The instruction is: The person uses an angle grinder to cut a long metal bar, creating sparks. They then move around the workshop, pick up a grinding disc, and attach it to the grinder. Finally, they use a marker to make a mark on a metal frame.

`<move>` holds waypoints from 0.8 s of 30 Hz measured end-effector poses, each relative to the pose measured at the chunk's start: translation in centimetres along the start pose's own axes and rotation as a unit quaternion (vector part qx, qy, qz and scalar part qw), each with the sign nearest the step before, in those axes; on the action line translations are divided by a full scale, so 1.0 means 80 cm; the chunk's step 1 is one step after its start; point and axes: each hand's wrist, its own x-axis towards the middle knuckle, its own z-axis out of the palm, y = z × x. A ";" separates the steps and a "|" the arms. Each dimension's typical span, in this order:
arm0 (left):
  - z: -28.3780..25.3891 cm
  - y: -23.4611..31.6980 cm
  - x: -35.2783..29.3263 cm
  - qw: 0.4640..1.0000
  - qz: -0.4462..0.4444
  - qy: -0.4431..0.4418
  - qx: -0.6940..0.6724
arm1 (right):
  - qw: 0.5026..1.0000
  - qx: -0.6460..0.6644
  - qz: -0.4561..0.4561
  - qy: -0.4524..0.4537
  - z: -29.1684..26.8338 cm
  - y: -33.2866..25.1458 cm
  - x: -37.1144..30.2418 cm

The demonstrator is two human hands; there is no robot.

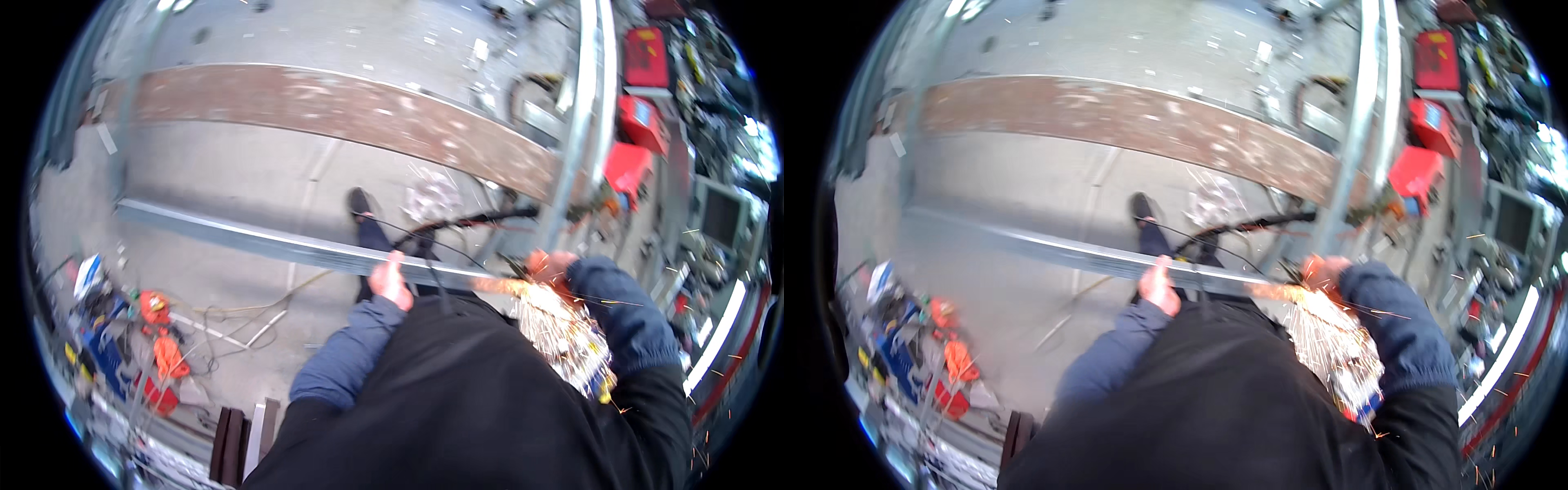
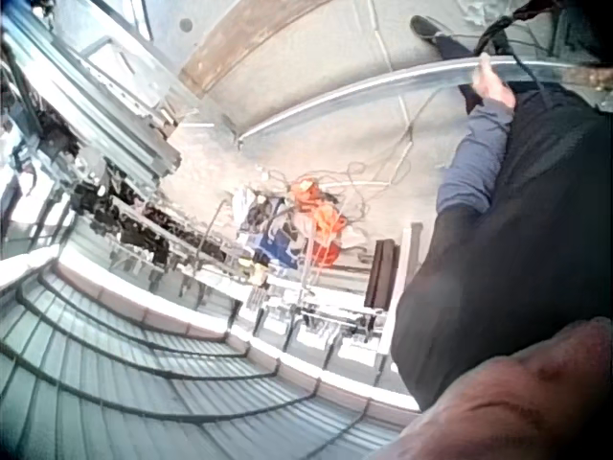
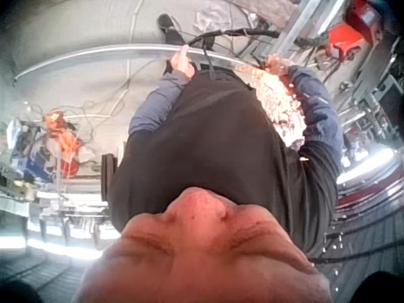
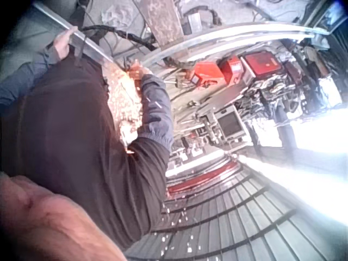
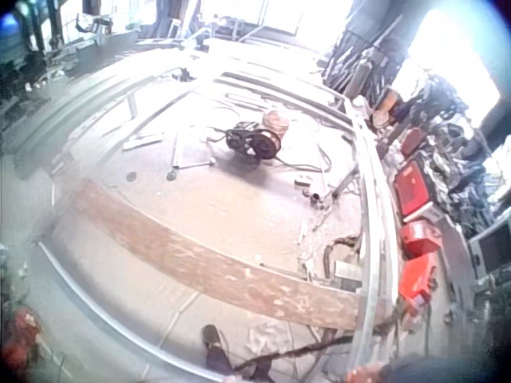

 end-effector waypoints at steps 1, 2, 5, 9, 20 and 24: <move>0.002 0.001 -0.005 1.000 0.001 0.006 0.014 | 0.990 -0.070 -0.109 0.054 0.067 0.060 0.073; 0.001 -0.002 -0.001 0.999 0.006 0.012 0.037 | 0.998 -0.038 -0.058 0.014 0.063 0.050 0.056; 0.000 -0.005 0.005 0.999 -0.011 0.025 0.017 | 0.960 -0.148 -0.231 0.053 0.108 0.107 0.144; -0.015 -0.002 0.007 0.999 0.040 0.024 0.002 | 0.944 -0.181 -0.276 -0.013 0.118 0.113 0.195; 0.000 0.008 -0.004 0.999 0.007 0.044 -0.005 | 0.998 0.046 -0.013 -0.043 0.087 0.117 0.147; 0.005 0.017 -0.013 0.999 -0.004 0.046 0.002 | 0.995 0.034 0.036 -0.084 0.075 0.092 0.153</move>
